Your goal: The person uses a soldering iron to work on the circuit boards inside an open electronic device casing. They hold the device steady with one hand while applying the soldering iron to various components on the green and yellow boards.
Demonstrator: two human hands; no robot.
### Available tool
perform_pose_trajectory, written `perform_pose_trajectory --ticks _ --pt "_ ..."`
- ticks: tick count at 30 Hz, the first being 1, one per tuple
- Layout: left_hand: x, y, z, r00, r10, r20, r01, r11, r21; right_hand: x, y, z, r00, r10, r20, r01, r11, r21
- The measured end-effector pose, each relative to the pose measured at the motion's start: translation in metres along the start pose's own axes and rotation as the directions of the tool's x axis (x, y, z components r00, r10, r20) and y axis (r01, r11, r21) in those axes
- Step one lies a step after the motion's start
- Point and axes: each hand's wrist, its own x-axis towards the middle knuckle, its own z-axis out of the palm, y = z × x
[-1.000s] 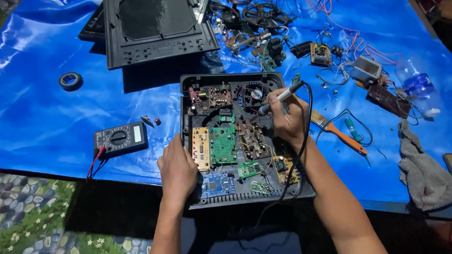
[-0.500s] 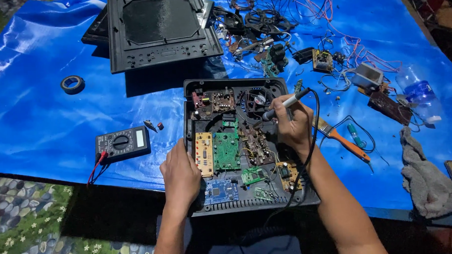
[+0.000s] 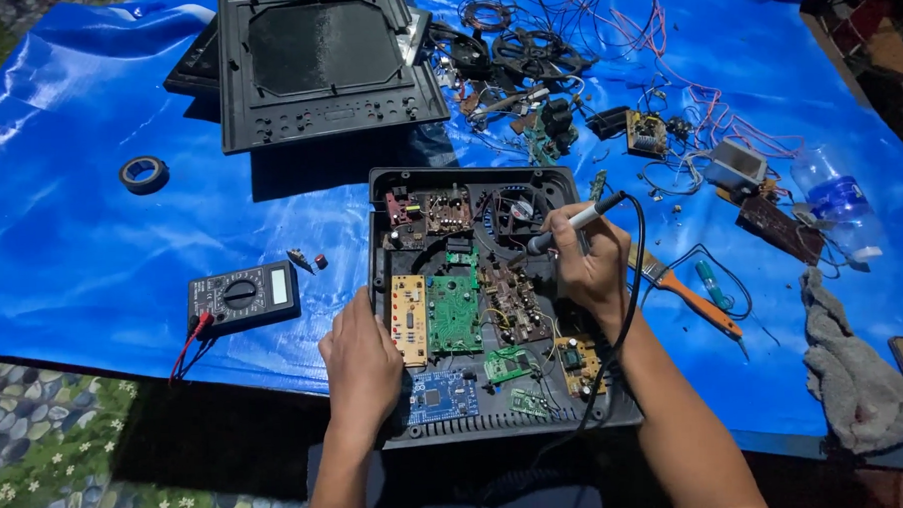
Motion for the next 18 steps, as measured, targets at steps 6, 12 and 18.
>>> perform_pose_trajectory --ticks 6,12,18 --pt "0.000 0.003 -0.003 1.000 -0.024 0.016 0.024 1.000 0.000 0.002 0.001 0.000 0.999 -0.043 -0.008 0.043 0.999 -0.013" --pt "0.006 -0.026 0.023 0.999 -0.016 -0.045 0.018 0.999 0.046 0.001 -0.004 -0.002 0.998 -0.031 0.050 0.031 0.999 0.012" --pt "0.009 -0.033 0.030 0.998 -0.025 -0.064 0.028 0.998 0.059 0.002 -0.007 -0.005 1.000 0.019 0.012 -0.019 1.000 -0.018"
